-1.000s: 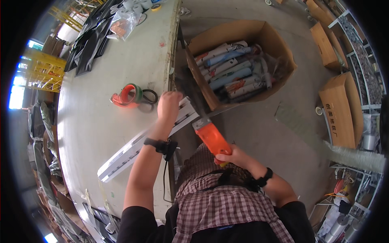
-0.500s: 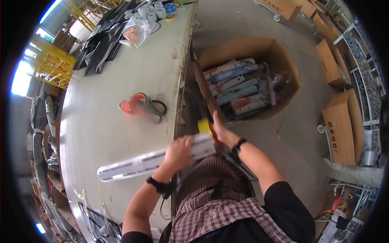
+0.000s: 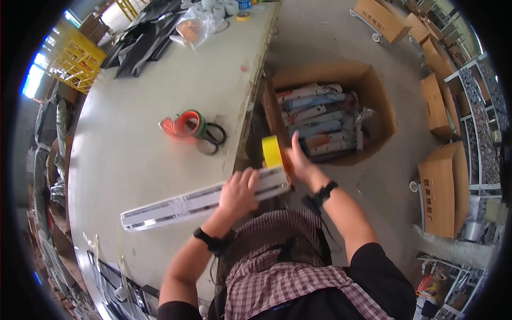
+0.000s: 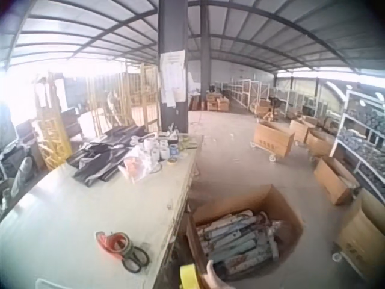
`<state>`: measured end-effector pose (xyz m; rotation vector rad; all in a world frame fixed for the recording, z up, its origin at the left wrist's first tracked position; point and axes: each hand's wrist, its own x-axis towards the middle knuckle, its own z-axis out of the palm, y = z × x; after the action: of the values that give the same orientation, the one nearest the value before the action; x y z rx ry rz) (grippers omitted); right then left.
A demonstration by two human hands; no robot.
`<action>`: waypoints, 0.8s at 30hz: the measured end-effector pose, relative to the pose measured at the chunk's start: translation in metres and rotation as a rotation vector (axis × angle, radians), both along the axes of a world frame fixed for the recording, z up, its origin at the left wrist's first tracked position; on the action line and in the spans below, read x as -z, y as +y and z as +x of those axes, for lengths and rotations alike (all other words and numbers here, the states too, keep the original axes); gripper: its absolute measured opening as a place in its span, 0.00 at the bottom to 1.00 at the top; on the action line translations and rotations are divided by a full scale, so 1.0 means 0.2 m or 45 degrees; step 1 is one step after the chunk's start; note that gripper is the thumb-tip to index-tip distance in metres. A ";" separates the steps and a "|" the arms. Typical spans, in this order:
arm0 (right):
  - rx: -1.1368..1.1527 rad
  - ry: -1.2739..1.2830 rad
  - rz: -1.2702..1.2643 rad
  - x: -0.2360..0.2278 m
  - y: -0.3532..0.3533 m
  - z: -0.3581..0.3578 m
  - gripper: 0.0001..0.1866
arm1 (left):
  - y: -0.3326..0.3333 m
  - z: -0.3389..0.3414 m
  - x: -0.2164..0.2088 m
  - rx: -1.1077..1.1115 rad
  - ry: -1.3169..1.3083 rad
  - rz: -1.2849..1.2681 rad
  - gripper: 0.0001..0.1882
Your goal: The person wraps two long metal bars in silver plastic sheets, securing them with green tape using a handheld dispenser, applying labels, and placing them into a large cardboard box.
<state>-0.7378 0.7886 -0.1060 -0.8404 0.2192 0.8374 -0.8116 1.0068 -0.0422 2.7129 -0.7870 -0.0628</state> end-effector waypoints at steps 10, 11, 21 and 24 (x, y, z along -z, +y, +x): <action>0.299 -0.152 -0.115 0.06 -0.01 0.36 0.39 | -0.09 0.14 -0.03 0.078 0.195 0.018 0.42; 0.361 -0.338 0.013 -0.04 -0.02 0.38 0.34 | -0.10 0.15 -0.05 0.073 0.224 0.038 0.41; 0.082 -0.546 -0.213 -0.45 -0.22 -0.73 0.51 | -0.09 0.38 -0.10 -0.298 0.329 0.299 0.37; 0.188 -0.273 -0.328 -0.38 -0.19 -0.80 0.44 | -0.10 0.39 -0.09 -0.290 0.297 0.277 0.36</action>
<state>-0.8977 0.7509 -0.0294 -1.1342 0.1998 0.5821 -0.7336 0.9875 -0.0235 2.9069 -0.4231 -0.4273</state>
